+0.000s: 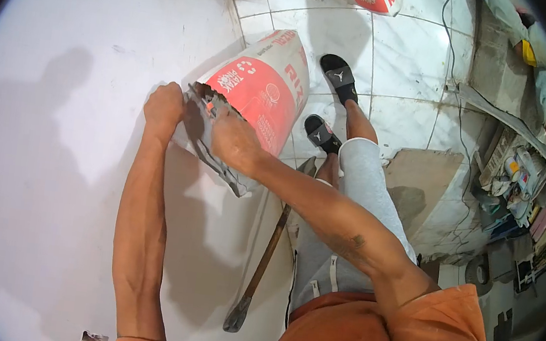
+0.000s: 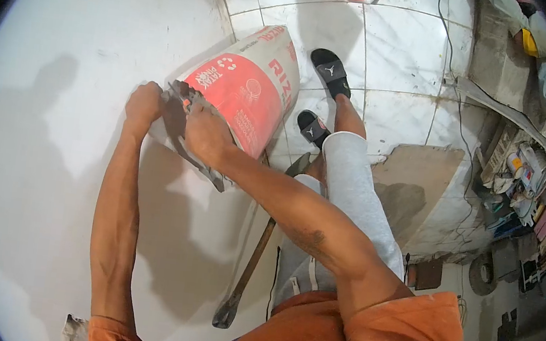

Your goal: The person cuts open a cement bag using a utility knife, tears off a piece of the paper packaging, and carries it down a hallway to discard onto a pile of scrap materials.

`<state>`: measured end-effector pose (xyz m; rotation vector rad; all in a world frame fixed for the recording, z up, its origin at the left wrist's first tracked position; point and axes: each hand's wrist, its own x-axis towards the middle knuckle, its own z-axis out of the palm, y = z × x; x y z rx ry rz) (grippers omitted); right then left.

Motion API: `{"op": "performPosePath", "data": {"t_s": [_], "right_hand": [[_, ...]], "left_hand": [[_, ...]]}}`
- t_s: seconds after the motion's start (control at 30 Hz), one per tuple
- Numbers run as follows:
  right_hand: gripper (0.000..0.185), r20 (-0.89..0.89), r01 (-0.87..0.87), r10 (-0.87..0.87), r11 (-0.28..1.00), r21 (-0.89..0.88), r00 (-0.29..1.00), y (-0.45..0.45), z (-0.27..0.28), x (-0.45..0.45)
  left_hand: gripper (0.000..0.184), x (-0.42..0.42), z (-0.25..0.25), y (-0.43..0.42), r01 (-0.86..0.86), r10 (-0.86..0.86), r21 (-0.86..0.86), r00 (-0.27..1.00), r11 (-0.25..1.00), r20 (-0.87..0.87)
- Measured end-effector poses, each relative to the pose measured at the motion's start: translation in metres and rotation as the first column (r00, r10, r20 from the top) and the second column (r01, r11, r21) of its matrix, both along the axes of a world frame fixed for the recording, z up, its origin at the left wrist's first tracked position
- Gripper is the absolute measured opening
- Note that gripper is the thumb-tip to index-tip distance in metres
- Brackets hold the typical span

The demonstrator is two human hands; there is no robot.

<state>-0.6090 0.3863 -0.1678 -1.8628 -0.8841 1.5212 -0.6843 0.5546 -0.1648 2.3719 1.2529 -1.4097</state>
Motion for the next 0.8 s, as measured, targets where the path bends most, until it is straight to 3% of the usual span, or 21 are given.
{"op": "performPosePath", "data": {"t_s": [0.17,0.3,0.4,0.6,0.7,0.8], "right_hand": [[0.027,0.01,-0.041,0.041,0.995,0.09,0.999,0.035,-0.034,-0.001],[0.027,0.104,-0.088,0.074,0.987,0.137,0.992,0.033,-0.028,-0.013],[0.027,0.112,-0.125,0.122,0.992,0.023,0.986,0.021,-0.024,-0.022],[0.026,0.122,-0.003,-0.013,0.991,0.135,0.992,0.027,-0.038,-0.031],[0.026,0.04,-0.043,0.045,0.998,-0.042,0.998,0.006,-0.03,-0.034],[0.029,-0.005,-0.116,0.116,0.993,0.001,0.993,0.035,-0.022,-0.01]], "left_hand": [[0.017,0.001,0.007,-0.008,-0.006,0.003,0.039,0.997,0.999,0.072],[0.019,-0.001,0.011,-0.017,-0.042,0.039,0.05,0.997,0.998,0.062],[0.02,-0.002,0.012,-0.023,-0.08,0.075,0.061,0.994,0.995,0.08],[0.021,-0.001,0.014,-0.028,-0.163,0.157,0.07,0.983,0.984,0.091],[0.021,0.0,0.017,-0.034,-0.188,0.182,0.045,0.977,0.981,0.113],[0.02,-0.005,0.017,-0.038,-0.223,0.214,0.052,0.967,0.974,0.14]]}}
